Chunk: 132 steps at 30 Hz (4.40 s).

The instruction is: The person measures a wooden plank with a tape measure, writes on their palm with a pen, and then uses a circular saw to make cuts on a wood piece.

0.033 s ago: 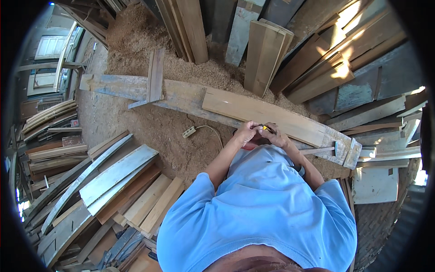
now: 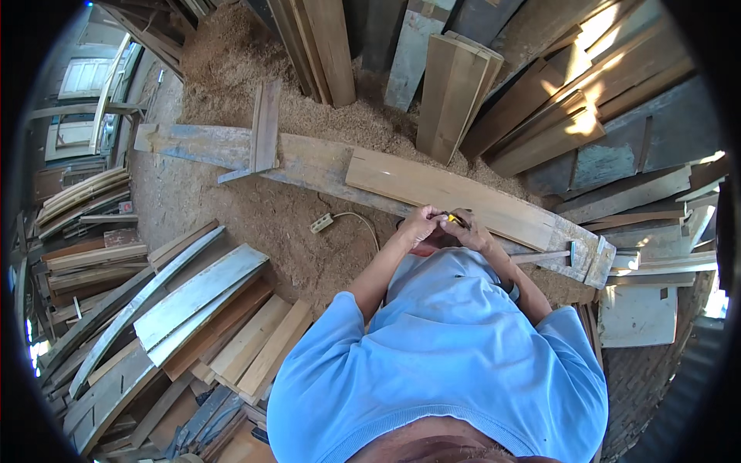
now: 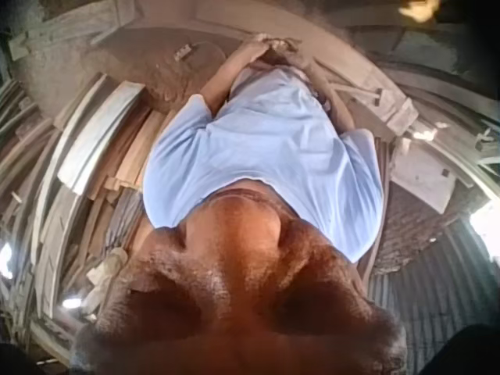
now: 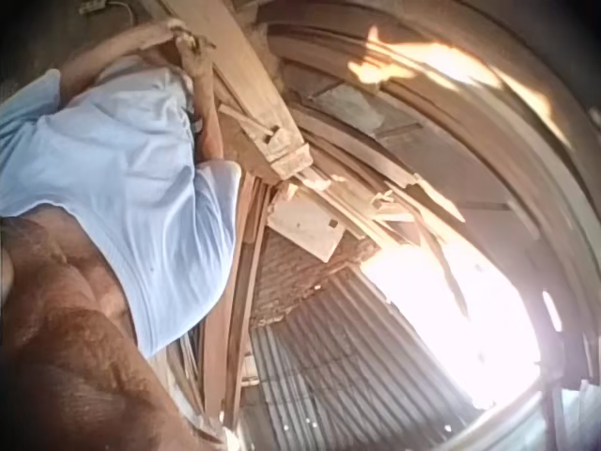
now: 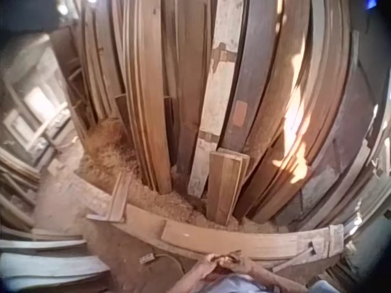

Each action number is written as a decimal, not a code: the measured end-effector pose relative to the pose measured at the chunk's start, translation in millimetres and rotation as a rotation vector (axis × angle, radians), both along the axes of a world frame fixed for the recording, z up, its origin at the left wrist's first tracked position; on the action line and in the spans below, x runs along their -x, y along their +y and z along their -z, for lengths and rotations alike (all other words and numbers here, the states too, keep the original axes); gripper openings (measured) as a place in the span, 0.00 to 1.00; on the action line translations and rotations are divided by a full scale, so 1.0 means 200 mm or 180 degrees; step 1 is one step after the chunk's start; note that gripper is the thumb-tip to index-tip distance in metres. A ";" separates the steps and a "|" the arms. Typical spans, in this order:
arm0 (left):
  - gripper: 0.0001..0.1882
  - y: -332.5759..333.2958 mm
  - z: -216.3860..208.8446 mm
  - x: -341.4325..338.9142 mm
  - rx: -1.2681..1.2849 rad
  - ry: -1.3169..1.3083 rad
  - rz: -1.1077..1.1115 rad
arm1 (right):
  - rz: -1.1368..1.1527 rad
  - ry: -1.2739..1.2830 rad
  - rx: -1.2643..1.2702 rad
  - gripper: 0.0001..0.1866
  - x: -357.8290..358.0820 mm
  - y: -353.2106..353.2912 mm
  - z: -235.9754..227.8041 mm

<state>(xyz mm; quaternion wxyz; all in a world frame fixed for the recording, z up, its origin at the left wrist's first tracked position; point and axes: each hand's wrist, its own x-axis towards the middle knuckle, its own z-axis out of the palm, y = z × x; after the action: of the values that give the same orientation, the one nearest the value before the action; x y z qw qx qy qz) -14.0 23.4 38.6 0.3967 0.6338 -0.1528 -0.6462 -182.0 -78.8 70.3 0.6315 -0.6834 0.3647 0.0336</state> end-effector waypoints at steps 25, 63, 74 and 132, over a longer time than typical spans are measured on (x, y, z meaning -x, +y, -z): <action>0.20 0.23 0.48 -1.45 -0.0452 -0.2601 0.0072 | 0.0533 0.2208 0.2452 0.19 0.05 -0.12 0.23; 0.06 0.06 0.19 -1.36 0.0560 -0.3636 0.1296 | 0.0624 0.2363 0.2148 0.20 -0.09 -0.08 0.22; 0.05 0.06 0.21 -1.36 0.0597 -0.3724 0.1292 | 0.0590 0.2311 0.2180 0.20 -0.09 -0.08 0.20; 0.13 -0.02 0.24 -1.36 -0.0598 -0.3980 0.2192 | 0.1673 0.2719 0.2009 0.22 0.52 -0.12 0.17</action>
<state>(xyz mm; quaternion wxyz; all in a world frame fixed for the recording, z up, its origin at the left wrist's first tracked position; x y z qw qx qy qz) 257.9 19.8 -9.5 -0.0475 0.8325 -0.4862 -0.2612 -285.6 -103.7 36.8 0.1821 -0.6510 0.7360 0.0381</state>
